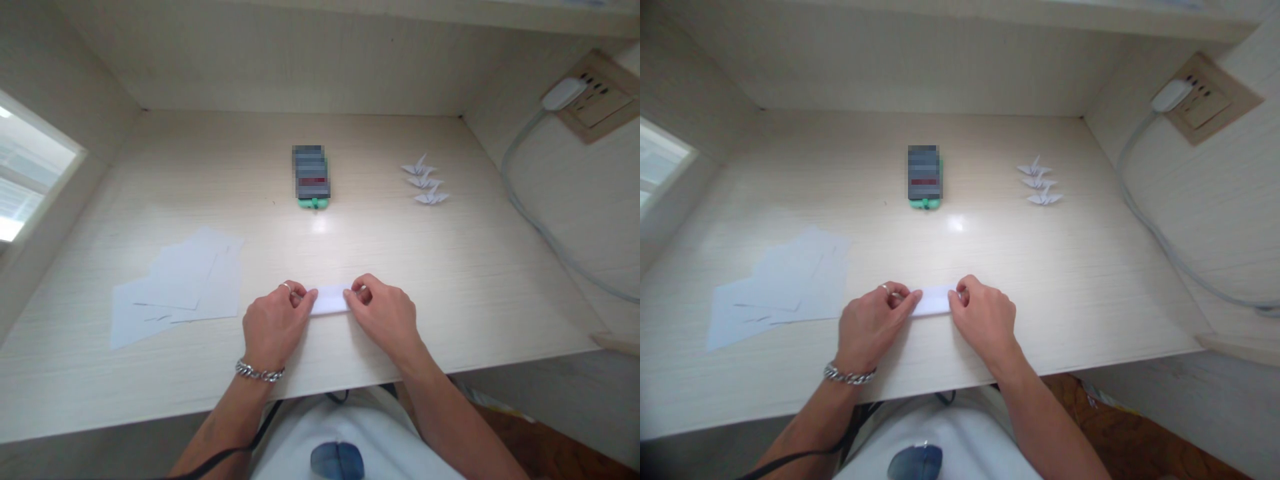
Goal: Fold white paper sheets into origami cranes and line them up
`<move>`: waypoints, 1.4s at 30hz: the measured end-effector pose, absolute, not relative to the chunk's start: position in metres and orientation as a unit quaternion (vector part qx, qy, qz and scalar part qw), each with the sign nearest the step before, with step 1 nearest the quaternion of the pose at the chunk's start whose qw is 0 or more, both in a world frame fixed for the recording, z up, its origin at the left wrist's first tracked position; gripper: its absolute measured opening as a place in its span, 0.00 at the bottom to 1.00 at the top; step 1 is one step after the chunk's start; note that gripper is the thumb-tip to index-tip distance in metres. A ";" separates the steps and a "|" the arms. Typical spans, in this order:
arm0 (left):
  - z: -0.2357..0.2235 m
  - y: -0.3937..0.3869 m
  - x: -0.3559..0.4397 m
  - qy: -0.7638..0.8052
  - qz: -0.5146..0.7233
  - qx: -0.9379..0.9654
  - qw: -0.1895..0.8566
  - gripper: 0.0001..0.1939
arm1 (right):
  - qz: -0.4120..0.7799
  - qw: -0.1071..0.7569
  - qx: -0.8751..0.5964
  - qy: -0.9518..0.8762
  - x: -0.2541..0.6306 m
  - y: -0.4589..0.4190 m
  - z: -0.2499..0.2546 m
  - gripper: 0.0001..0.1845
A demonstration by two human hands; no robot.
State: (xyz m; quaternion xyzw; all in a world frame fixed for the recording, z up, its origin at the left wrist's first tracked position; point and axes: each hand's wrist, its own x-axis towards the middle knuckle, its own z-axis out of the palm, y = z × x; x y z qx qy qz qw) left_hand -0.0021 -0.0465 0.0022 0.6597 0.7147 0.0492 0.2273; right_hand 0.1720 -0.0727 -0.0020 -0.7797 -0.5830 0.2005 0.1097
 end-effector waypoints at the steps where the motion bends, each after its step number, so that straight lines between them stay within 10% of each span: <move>1: 0.002 -0.047 -0.002 0.715 0.049 0.660 0.225 0.17 | 0.202 0.111 -0.780 -0.581 0.172 -0.073 -0.002 0.07; 42: -0.009 -0.066 -0.008 0.559 0.182 0.802 0.104 0.10 | 0.079 0.136 -0.618 -0.770 0.140 -0.116 -0.013 0.23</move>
